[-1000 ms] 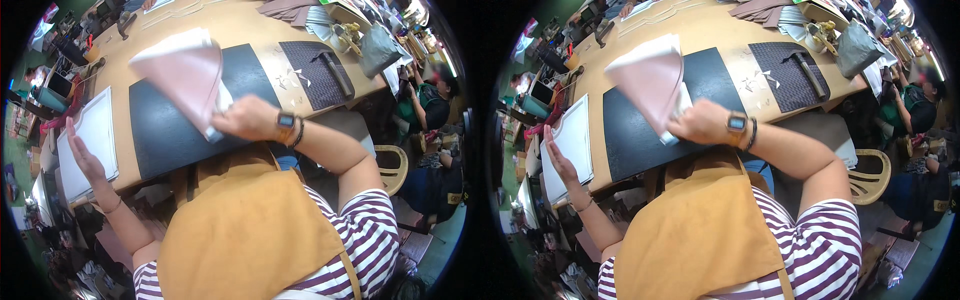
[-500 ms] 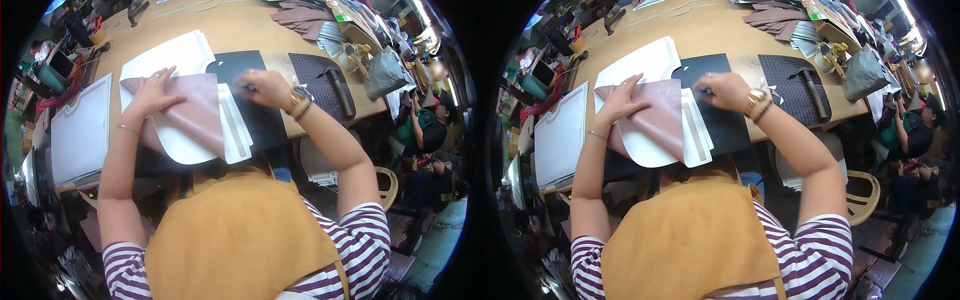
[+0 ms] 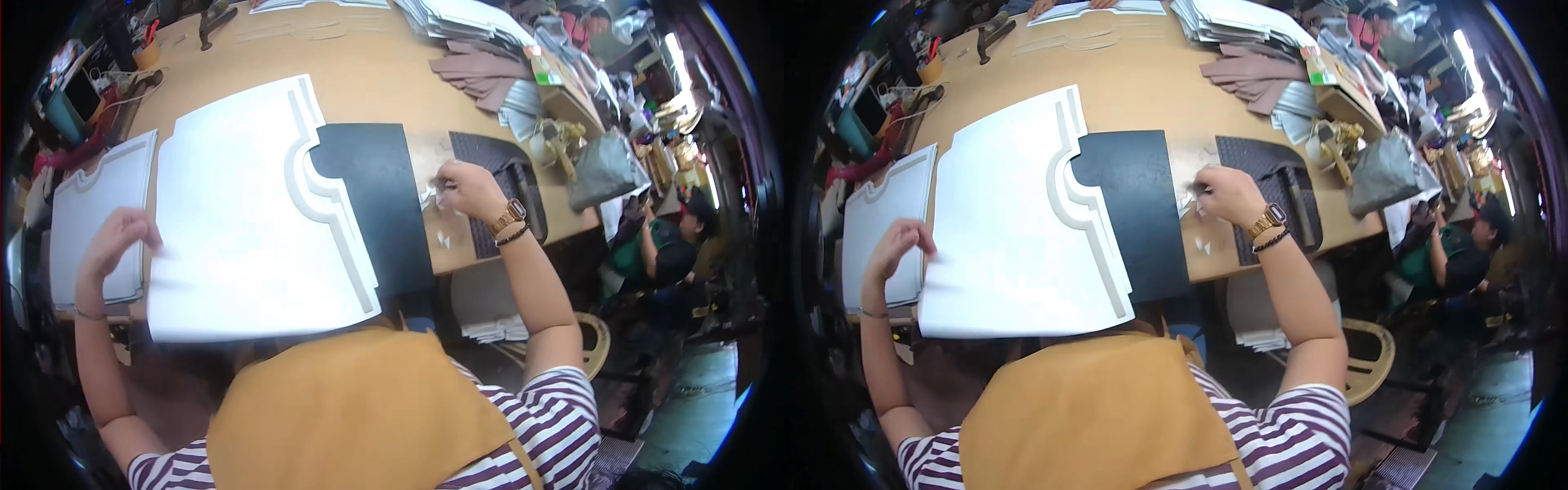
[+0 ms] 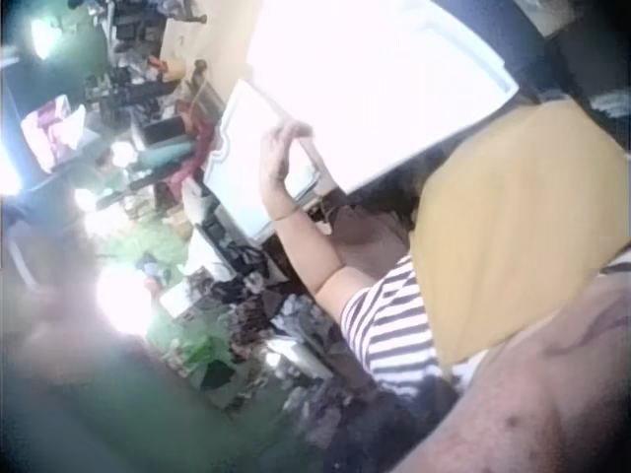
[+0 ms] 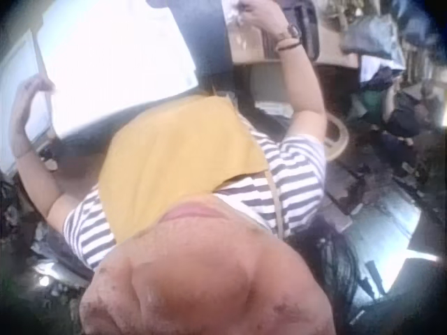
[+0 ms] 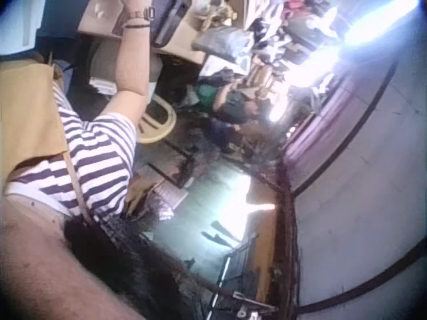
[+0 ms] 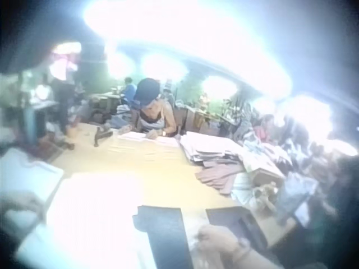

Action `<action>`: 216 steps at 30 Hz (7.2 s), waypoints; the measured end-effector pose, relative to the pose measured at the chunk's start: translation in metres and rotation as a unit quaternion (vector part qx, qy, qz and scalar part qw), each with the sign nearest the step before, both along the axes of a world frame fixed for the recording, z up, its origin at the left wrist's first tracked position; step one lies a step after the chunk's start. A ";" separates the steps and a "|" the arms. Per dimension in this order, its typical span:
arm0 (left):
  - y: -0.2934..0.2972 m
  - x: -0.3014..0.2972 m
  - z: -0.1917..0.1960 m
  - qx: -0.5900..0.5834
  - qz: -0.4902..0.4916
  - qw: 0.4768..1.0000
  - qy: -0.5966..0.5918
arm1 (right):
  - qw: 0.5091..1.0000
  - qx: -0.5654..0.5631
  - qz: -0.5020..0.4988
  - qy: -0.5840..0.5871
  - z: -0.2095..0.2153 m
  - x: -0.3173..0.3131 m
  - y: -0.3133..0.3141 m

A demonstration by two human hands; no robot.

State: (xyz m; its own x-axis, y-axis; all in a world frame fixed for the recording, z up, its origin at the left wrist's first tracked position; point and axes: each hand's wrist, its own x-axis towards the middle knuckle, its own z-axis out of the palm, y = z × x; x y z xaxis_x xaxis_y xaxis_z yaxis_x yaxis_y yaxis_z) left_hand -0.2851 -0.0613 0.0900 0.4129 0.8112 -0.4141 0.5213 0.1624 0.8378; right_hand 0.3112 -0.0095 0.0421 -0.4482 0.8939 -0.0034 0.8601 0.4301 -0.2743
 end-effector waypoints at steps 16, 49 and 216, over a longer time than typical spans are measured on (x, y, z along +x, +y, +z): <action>0.031 0.185 -0.091 0.393 -0.034 0.843 0.365 | 0.995 -0.013 -0.098 -0.022 -0.025 0.032 -0.172; -0.072 0.250 -0.087 0.397 -0.156 0.899 0.094 | 0.698 -0.569 -0.265 0.345 0.007 -0.100 -0.018; -0.096 0.233 -0.093 0.420 -0.199 0.865 0.189 | 0.725 -0.614 -0.206 0.236 0.018 -0.098 -0.047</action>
State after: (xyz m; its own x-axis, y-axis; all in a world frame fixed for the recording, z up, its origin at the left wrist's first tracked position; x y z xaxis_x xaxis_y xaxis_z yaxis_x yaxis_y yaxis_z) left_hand -0.0517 -0.1575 -0.0034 0.6918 0.7170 0.0856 0.6591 -0.6754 0.3308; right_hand 0.2132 -0.0567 0.0599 -0.3546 0.4049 -0.8428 0.5326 -0.6534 -0.5380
